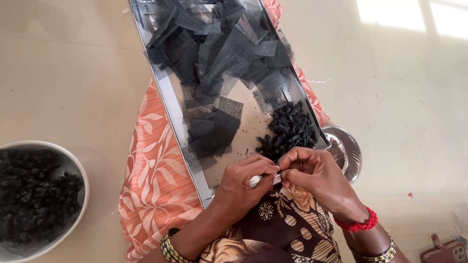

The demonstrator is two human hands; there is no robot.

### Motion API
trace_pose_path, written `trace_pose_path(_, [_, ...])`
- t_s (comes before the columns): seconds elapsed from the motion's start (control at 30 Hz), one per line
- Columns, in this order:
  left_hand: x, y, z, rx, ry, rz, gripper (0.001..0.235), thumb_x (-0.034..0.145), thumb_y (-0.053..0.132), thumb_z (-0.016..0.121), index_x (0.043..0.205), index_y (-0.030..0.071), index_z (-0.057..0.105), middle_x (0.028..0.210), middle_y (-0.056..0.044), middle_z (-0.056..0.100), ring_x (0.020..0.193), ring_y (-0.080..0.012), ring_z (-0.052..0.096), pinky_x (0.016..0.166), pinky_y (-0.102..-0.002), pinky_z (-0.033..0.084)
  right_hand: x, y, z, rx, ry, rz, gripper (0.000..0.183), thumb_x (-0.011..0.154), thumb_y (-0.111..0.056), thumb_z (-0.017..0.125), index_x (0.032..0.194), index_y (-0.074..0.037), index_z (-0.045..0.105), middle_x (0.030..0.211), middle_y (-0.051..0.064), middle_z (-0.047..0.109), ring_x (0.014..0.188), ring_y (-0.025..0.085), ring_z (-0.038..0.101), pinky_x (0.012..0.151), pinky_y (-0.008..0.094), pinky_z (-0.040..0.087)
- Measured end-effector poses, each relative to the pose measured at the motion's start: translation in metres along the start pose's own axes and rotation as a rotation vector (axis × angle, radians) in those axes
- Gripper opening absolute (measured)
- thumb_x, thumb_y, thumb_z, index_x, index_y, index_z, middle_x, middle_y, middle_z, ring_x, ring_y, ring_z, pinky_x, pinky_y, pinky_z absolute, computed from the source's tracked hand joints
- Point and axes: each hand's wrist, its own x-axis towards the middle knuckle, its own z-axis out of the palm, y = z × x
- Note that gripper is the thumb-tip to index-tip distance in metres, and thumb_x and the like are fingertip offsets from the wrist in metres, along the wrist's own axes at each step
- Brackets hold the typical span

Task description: Rolling small square pieces of black mesh with seeds or particles inside into bundles.

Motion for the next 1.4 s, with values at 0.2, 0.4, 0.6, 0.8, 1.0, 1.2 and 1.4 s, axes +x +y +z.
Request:
trace_pose_path(0.2, [-0.001,-0.001,0.003,0.047,-0.005,0.009,0.013,0.091,0.0,0.071,0.103,-0.001,0.072,0.102,-0.012,0.073,0.088,-0.0226,0.075,0.075,-0.03,0.059,0.004,0.007,-0.004,0.075,0.015,0.047,0.009,0.085,0.009,0.066,0.092,0.007,0.071,0.081,0.007,0.07,0.068,0.011,0.064,0.063,0.026,0.053])
trace_pose_path(0.4, [0.005,-0.005,0.001,-0.144,0.009,-0.134,0.015,0.089,0.0,0.075,0.104,-0.002,0.073,0.1,-0.011,0.075,0.091,-0.0194,0.076,0.078,-0.027,0.058,0.01,0.005,-0.012,0.0,-0.041,0.039,0.008,0.085,0.007,0.067,0.093,0.006,0.07,0.08,0.008,0.071,0.069,0.011,0.066,0.063,0.026,0.056])
trace_pose_path(0.6, [0.001,-0.029,0.007,-0.716,0.001,-0.704,0.012,0.09,0.0,0.075,0.1,-0.006,0.075,0.09,-0.007,0.072,0.082,-0.0108,0.067,0.071,-0.021,0.055,0.007,0.0,0.001,-0.256,0.044,-0.018,0.01,0.084,0.007,0.07,0.09,-0.001,0.07,0.089,0.003,0.069,0.07,0.005,0.062,0.057,0.023,0.05])
trace_pose_path(0.8, [0.002,-0.015,0.006,0.036,0.014,-0.072,0.009,0.088,0.002,0.078,0.097,0.001,0.076,0.103,-0.005,0.076,0.09,-0.015,0.077,0.077,-0.026,0.062,0.014,0.012,-0.005,0.089,0.021,0.111,0.007,0.085,0.008,0.066,0.09,0.006,0.07,0.083,0.007,0.07,0.067,0.011,0.064,0.062,0.027,0.054])
trace_pose_path(1.0, [-0.001,-0.023,0.008,-0.038,0.019,-0.128,0.01,0.087,0.0,0.078,0.098,0.0,0.077,0.104,-0.007,0.076,0.09,-0.0168,0.078,0.076,-0.028,0.062,0.014,0.024,-0.008,0.189,0.047,0.146,0.008,0.085,0.01,0.065,0.091,0.007,0.069,0.079,0.01,0.069,0.066,0.013,0.064,0.062,0.027,0.052])
trace_pose_path(1.2, [0.009,-0.034,0.001,-0.824,0.085,-0.716,0.021,0.091,0.007,0.07,0.11,0.0,0.078,0.097,-0.009,0.079,0.083,-0.0134,0.071,0.081,-0.027,0.058,0.013,0.013,-0.005,0.128,0.099,0.001,0.011,0.084,0.013,0.066,0.091,0.005,0.067,0.09,0.008,0.067,0.07,0.012,0.063,0.062,0.028,0.054])
trace_pose_path(1.4, [0.008,-0.032,-0.006,-0.841,0.063,-0.739,0.02,0.094,0.008,0.071,0.108,-0.006,0.075,0.091,-0.009,0.077,0.085,-0.0122,0.072,0.081,-0.025,0.058,0.017,0.01,0.006,0.046,0.105,-0.018,0.011,0.085,0.012,0.066,0.092,0.003,0.065,0.09,0.006,0.065,0.076,0.01,0.064,0.066,0.027,0.054])
